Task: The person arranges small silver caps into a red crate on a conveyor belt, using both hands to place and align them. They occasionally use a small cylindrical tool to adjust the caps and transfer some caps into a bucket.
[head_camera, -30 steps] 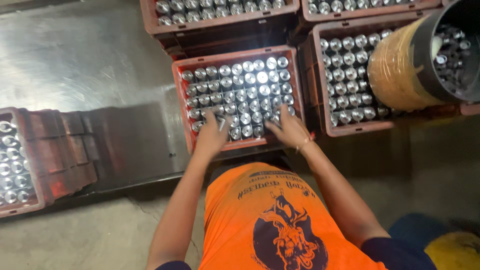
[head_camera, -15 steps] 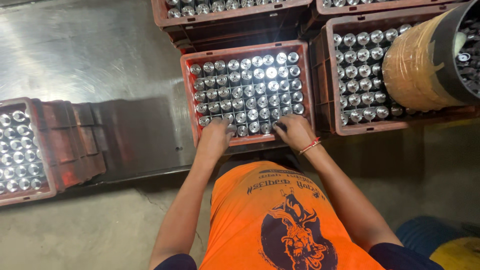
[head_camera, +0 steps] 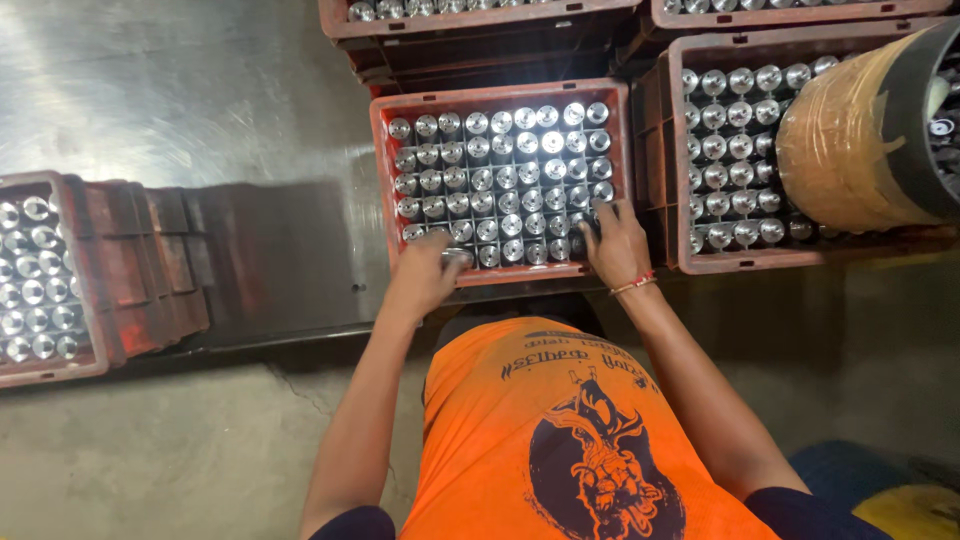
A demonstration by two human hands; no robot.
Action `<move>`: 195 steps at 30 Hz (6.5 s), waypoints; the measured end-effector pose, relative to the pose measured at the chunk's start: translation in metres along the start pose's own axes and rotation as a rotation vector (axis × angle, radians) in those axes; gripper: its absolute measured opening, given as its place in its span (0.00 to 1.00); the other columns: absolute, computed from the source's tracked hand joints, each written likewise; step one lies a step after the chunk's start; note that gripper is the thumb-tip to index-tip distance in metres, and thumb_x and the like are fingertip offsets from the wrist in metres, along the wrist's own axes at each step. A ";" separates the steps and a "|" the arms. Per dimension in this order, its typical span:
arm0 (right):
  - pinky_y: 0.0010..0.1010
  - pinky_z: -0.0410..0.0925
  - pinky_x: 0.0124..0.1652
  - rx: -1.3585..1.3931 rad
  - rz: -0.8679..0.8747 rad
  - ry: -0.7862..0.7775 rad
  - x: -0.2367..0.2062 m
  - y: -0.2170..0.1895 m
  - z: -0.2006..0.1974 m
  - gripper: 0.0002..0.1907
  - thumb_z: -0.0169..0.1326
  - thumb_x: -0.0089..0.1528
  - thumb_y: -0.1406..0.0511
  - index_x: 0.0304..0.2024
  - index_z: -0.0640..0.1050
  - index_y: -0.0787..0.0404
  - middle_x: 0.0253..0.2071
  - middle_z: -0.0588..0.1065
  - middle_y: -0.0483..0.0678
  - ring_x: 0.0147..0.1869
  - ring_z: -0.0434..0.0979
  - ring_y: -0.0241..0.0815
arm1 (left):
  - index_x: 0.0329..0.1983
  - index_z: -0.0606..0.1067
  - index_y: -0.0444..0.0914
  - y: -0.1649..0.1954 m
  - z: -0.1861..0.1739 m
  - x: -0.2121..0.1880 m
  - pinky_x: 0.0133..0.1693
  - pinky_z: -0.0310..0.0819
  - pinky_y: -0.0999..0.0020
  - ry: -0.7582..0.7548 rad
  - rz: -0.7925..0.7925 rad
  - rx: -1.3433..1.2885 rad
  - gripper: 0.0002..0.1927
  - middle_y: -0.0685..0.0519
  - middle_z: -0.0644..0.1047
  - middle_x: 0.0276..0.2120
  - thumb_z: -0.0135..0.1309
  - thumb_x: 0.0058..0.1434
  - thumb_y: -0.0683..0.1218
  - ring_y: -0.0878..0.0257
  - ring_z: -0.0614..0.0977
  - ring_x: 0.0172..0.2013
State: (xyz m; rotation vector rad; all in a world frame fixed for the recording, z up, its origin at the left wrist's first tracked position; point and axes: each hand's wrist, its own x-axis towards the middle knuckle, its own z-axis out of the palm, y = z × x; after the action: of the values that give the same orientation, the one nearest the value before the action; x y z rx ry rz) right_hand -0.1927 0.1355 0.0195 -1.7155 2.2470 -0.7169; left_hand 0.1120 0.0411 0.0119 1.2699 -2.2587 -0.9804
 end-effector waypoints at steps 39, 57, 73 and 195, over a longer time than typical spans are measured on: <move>0.37 0.66 0.37 1.265 0.457 -0.143 0.006 -0.005 -0.049 0.17 0.43 0.75 0.55 0.57 0.70 0.60 0.51 0.76 0.58 0.41 0.76 0.47 | 0.58 0.66 0.41 -0.016 -0.069 0.004 0.43 0.78 0.56 0.015 -0.451 -0.861 0.20 0.41 0.79 0.43 0.44 0.72 0.59 0.49 0.83 0.42; 0.50 0.72 0.40 -0.118 0.003 -0.133 -0.001 0.015 0.006 0.15 0.65 0.58 0.63 0.39 0.78 0.67 0.44 0.73 0.62 0.41 0.77 0.65 | 0.49 0.79 0.36 0.006 -0.014 -0.006 0.47 0.71 0.44 -0.041 -0.036 0.466 0.25 0.45 0.75 0.48 0.67 0.53 0.55 0.44 0.75 0.53; 0.42 0.75 0.43 -0.053 -0.085 -0.128 -0.015 -0.001 -0.037 0.08 0.58 0.60 0.64 0.40 0.80 0.61 0.44 0.75 0.53 0.45 0.80 0.52 | 0.46 0.81 0.46 -0.020 -0.050 -0.028 0.55 0.58 0.36 -0.001 -0.173 0.360 0.16 0.46 0.69 0.56 0.64 0.55 0.52 0.44 0.67 0.60; 0.44 0.73 0.43 0.072 0.113 0.349 0.012 0.037 -0.134 0.14 0.61 0.64 0.60 0.46 0.81 0.63 0.48 0.75 0.57 0.46 0.79 0.59 | 0.41 0.75 0.37 0.117 0.139 0.255 0.48 0.71 0.51 -0.060 0.586 0.604 0.08 0.46 0.79 0.42 0.48 0.62 0.43 0.51 0.78 0.49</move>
State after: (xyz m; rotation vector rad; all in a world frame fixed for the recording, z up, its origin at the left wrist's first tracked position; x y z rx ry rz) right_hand -0.2890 0.1636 0.1168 -1.5113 2.4817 -1.1297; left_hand -0.1761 -0.0808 -0.0041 0.6661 -2.8378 -0.1267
